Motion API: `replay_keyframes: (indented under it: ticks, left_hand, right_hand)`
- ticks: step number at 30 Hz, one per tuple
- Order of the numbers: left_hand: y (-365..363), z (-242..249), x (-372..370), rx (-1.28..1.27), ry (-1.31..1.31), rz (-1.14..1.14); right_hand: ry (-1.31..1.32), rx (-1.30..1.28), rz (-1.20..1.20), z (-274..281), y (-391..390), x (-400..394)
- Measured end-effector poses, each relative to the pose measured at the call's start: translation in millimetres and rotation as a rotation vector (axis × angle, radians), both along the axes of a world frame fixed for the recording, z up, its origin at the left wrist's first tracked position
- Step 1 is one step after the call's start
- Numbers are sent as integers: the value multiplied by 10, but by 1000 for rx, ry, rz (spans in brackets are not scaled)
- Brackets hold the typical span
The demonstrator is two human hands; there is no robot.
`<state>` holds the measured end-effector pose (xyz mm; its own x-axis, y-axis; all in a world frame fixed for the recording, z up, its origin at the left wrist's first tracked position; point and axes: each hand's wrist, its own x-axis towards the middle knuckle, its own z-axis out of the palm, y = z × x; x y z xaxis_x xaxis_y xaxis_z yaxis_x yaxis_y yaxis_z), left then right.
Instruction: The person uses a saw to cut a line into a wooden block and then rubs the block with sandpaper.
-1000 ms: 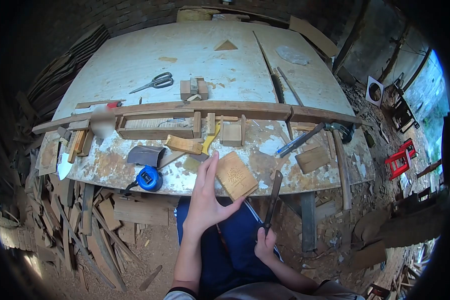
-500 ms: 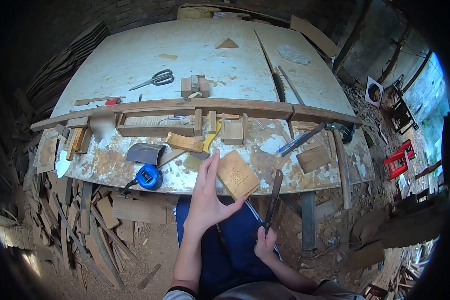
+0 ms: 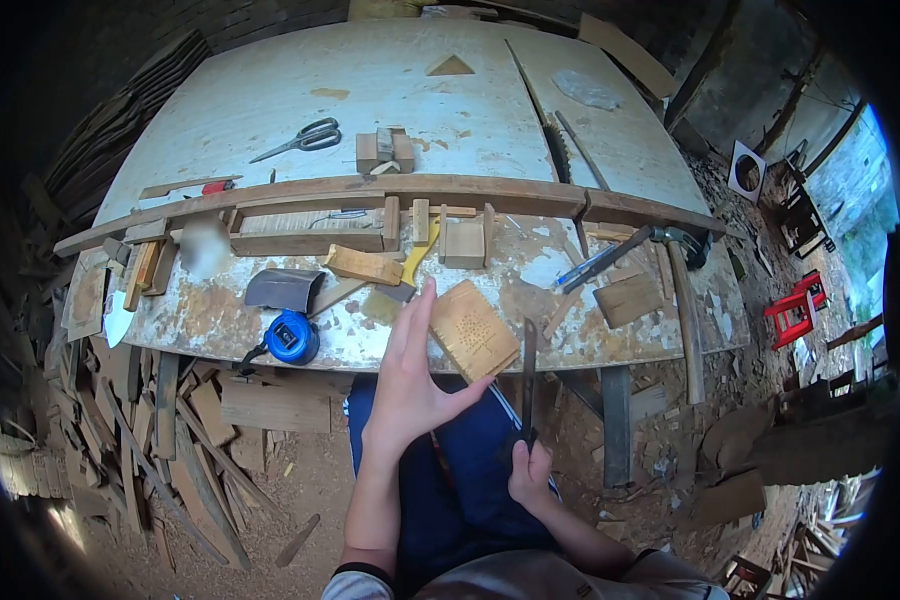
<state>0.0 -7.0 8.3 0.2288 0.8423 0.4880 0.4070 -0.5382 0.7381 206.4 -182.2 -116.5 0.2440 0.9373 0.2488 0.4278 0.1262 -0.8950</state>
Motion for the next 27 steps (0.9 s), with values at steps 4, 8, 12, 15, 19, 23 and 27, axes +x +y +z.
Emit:
replay_keyframes:
  ticks: [4, 8, 12, 15, 19, 23, 27]
  left_hand:
    - [5, 15, -19, -18, -11, -8]
    - [9, -7, -24, -27, -13, -11]
    - [11, 7, -27, -43, -14, -15]
    - [16, 0, -30, -45, -13, -15]
    - [2, 37, -36, -95, -31, -37]
    - [8, 44, -25, -94, -34, -23]
    - [18, 40, -12, -93, -26, -30]
  right_hand:
    - [-44, -123, 4, 242, 103, 46]
    - [-102, -142, 27, 309, 180, 148]
    - [-98, -180, 32, 344, 236, 125]
    - [-102, -197, 45, 318, 225, 134]
    - [-97, -241, 35, 316, 168, 139]
    - [-149, -231, 54, 376, 189, 158]
    - [-178, -240, 72, 349, 171, 271]
